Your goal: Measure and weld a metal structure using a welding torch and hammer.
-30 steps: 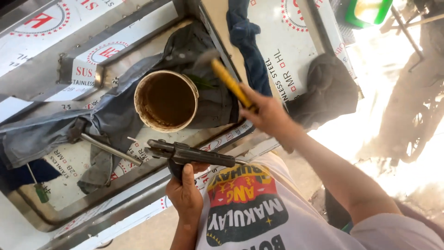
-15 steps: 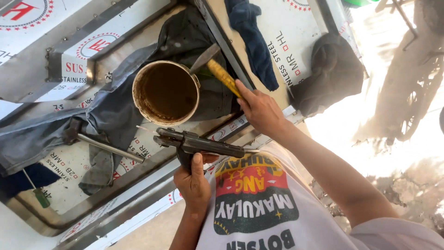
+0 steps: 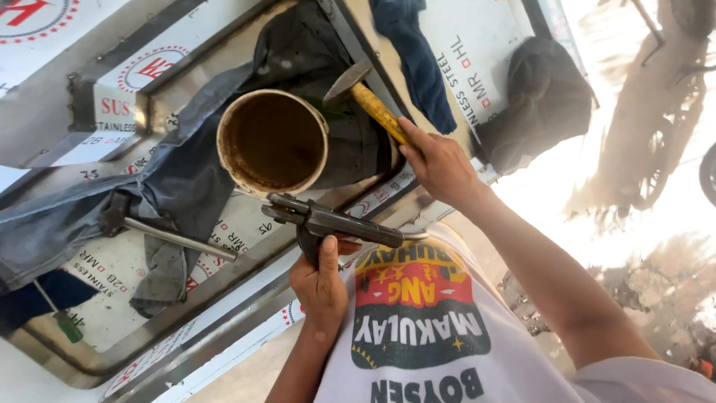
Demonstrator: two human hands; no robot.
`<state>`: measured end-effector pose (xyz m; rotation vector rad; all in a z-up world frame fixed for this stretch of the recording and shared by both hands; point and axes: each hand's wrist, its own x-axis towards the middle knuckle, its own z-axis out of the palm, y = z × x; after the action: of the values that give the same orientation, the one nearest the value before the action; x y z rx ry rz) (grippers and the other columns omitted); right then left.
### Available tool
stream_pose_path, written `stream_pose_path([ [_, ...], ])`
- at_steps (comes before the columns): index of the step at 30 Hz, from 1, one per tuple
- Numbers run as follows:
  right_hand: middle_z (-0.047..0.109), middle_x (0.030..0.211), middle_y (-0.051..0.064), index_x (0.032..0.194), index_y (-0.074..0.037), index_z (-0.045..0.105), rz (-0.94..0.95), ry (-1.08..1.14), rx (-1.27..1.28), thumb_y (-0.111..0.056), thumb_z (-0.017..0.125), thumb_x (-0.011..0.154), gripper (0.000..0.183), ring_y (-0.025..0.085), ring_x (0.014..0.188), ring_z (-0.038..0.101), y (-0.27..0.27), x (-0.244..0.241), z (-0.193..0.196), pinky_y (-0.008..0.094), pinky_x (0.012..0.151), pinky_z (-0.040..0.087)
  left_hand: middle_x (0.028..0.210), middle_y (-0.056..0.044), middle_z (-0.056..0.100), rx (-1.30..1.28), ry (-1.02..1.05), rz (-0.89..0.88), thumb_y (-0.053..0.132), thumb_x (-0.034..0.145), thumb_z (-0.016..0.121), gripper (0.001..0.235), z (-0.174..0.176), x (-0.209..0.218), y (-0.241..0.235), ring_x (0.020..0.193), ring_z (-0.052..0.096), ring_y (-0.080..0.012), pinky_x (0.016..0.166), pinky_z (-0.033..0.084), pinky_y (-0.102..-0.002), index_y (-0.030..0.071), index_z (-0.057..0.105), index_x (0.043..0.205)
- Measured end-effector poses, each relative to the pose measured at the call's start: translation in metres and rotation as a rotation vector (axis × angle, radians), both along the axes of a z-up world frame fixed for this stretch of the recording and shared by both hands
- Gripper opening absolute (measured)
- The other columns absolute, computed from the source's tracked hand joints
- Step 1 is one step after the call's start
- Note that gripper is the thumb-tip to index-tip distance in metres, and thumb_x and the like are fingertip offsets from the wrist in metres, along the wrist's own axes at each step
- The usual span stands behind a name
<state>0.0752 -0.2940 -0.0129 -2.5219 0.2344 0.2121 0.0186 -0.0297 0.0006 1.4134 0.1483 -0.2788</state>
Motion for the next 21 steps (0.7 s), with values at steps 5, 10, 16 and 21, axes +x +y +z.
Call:
stream_pose_path([
  [5, 0.075, 0.102, 0.022, 0.15, -0.007, 0.05, -0.065, -0.034, 0.102, -0.021, 0.061, 0.102, 0.051, 0.034, 0.078, 0.074, -0.01, 0.001, 0.012, 0.043, 0.078, 0.058, 0.092, -0.014, 0.078, 0.01, 0.007, -0.014, 0.03, 0.107, 0.058, 0.039, -0.006, -0.002, -0.004, 0.079, 0.075, -0.0185, 0.072, 0.058, -0.029, -0.007, 0.072, 0.108],
  [10, 0.074, 0.108, 0.021, 0.148, -0.008, 0.055, -0.228, -0.151, -0.009, -0.02, 0.063, 0.106, 0.045, 0.031, 0.081, 0.075, -0.074, -0.002, -0.017, 0.04, 0.076, 0.062, 0.087, -0.012, 0.08, 0.107, -0.006, -0.098, 0.032, 0.107, 0.057, 0.04, -0.004, 0.002, -0.013, 0.073, 0.073, -0.0184, 0.066, 0.056, -0.029, -0.004, 0.075, 0.104],
  [16, 0.072, 0.114, 0.024, 0.144, -0.006, 0.06, -0.193, -0.208, -0.258, -0.02, 0.069, 0.104, 0.044, 0.037, 0.099, 0.071, -0.116, 0.003, 0.006, 0.046, 0.088, 0.056, 0.092, -0.013, 0.078, -0.05, 0.013, -0.106, 0.032, 0.106, 0.058, 0.04, 0.008, 0.017, -0.06, 0.077, 0.077, -0.0188, 0.072, 0.062, -0.03, -0.005, 0.072, 0.108],
  [21, 0.065, 0.132, 0.019, 0.14, -0.014, 0.063, 0.014, -0.289, 0.023, -0.033, 0.072, 0.105, 0.04, 0.03, 0.117, 0.068, -0.109, -0.039, 0.01, 0.043, 0.095, 0.06, 0.091, -0.013, 0.077, -0.212, 0.171, 0.046, 0.028, 0.104, 0.06, 0.037, 0.006, 0.023, -0.134, 0.074, 0.076, -0.0201, 0.07, 0.063, -0.032, -0.007, 0.07, 0.107],
])
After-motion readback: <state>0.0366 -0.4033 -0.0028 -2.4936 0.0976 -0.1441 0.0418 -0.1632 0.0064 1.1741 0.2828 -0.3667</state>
